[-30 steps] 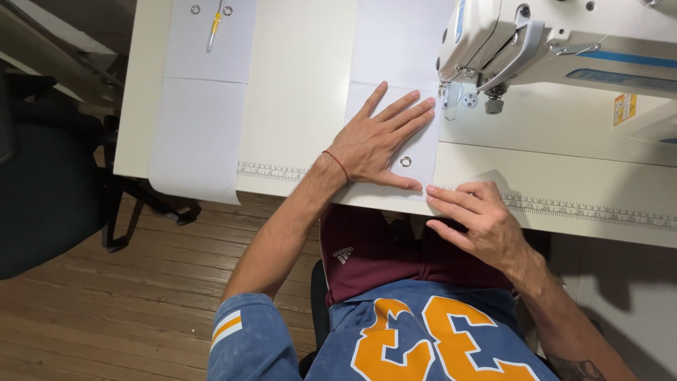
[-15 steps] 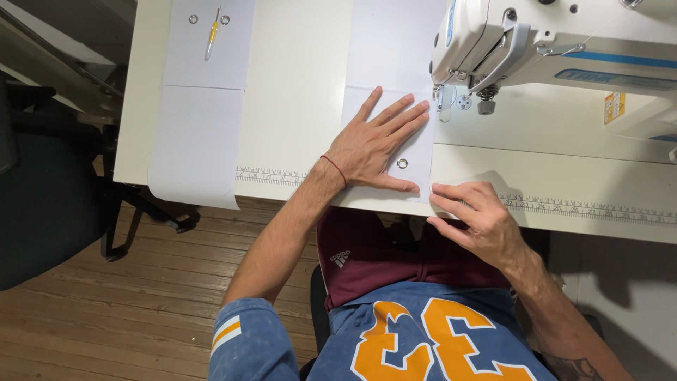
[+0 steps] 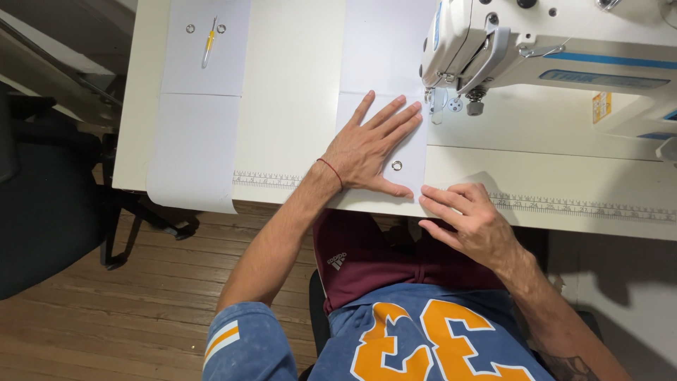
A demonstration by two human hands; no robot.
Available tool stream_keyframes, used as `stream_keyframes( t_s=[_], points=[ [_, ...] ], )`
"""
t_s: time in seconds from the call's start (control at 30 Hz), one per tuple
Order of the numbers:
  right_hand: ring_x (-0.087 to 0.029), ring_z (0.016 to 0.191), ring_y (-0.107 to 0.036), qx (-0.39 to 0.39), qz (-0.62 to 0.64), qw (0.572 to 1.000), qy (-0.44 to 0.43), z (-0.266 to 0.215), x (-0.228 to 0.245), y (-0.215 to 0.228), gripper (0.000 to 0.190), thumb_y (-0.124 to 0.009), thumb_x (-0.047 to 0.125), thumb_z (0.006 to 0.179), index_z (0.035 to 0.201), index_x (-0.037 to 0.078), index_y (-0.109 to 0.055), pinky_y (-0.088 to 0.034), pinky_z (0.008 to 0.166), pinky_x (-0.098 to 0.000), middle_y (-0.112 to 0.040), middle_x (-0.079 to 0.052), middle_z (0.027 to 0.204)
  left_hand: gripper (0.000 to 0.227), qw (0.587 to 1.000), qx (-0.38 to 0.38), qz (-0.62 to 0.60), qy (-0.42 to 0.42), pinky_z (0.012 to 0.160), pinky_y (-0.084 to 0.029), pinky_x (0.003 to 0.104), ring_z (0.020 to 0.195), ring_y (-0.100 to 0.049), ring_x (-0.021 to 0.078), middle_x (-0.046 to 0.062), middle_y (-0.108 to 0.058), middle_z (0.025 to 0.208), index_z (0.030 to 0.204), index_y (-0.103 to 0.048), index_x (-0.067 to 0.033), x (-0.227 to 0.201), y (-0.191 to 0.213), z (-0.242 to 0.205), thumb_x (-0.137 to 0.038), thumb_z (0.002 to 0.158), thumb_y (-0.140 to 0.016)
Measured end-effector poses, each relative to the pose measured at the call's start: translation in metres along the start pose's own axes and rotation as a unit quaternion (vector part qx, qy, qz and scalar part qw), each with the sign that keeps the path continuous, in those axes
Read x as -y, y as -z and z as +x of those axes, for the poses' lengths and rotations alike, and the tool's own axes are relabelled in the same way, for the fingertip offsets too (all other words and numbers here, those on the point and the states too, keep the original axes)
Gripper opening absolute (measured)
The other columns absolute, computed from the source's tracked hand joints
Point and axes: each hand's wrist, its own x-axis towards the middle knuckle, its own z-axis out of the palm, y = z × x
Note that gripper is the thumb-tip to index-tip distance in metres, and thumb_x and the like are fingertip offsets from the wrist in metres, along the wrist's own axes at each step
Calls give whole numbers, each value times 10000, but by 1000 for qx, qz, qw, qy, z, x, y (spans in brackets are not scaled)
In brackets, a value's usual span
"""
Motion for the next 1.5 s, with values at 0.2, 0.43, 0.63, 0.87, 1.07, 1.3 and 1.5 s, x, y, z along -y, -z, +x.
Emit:
stream_keyframes(
  t_s=[0.2,0.43,0.63,0.87,1.07,1.3,1.5],
  points=[
    [-337,1170,-810,29,174,977,-120,2,-7,13,392,-950,217,964,1340,125,-891,-642,1035,-465,-871,-109,1346,1575,999,30,-9,15,1490,-48,634,1814,-224,203,-20,-303,1962,1875,-308,-231,-2,10,4,-1271,697,-422],
    [-356,1257,-742,-48,-46,988,-138,-46,-65,67,370,-942,163,1122,1445,-2,-871,-631,1160,-503,-839,-173,1377,1664,999,7,24,-27,1401,-144,715,1790,-272,312,61,-248,1953,1853,-317,-94,5,-4,12,-1259,698,-596],
    [-651,1449,-719,-151,-257,942,-156,-89,-99,114,397,-901,-97,1266,1593,-266,-755,-597,1243,-684,-717,-469,1642,1643,999,2,44,-31,1355,-210,715,1760,-314,319,72,-273,1939,1816,-393,-85,5,-3,14,-1262,686,-583],
    [-685,1534,-623,-144,-204,939,-236,-104,-107,108,831,-925,-122,1158,1830,-216,-446,-524,1283,-658,-589,-510,1744,1646,998,9,54,-31,1333,-234,714,1745,-333,326,76,-285,1932,1800,-419,-84,3,0,13,-1275,675,-574],
    [-629,1572,-642,-176,-187,941,-222,-116,-116,101,769,-917,-156,1203,1827,-233,-474,-541,1327,-607,-612,-493,1746,1633,997,25,61,-33,1337,-235,715,1758,-306,329,82,-265,1938,1811,-413,-77,3,6,17,-1260,696,-572],
    [-627,1598,-626,-179,-174,938,-240,-114,-114,103,798,-900,-182,1175,1828,-233,-445,-515,1352,-595,-600,-506,1753,1625,998,17,46,-34,1338,-236,720,1747,-338,340,79,-280,1934,1796,-437,-75,2,6,20,-1253,686,-582],
    [-632,1568,-665,-175,-209,949,-162,-138,-141,97,411,-920,-251,1209,1563,-399,-773,-531,1416,-636,-720,-530,1631,1635,997,34,53,-36,1350,-221,735,1766,-303,361,95,-227,1951,1823,-387,-74,1,6,20,-1249,703,-580]
  ],
)
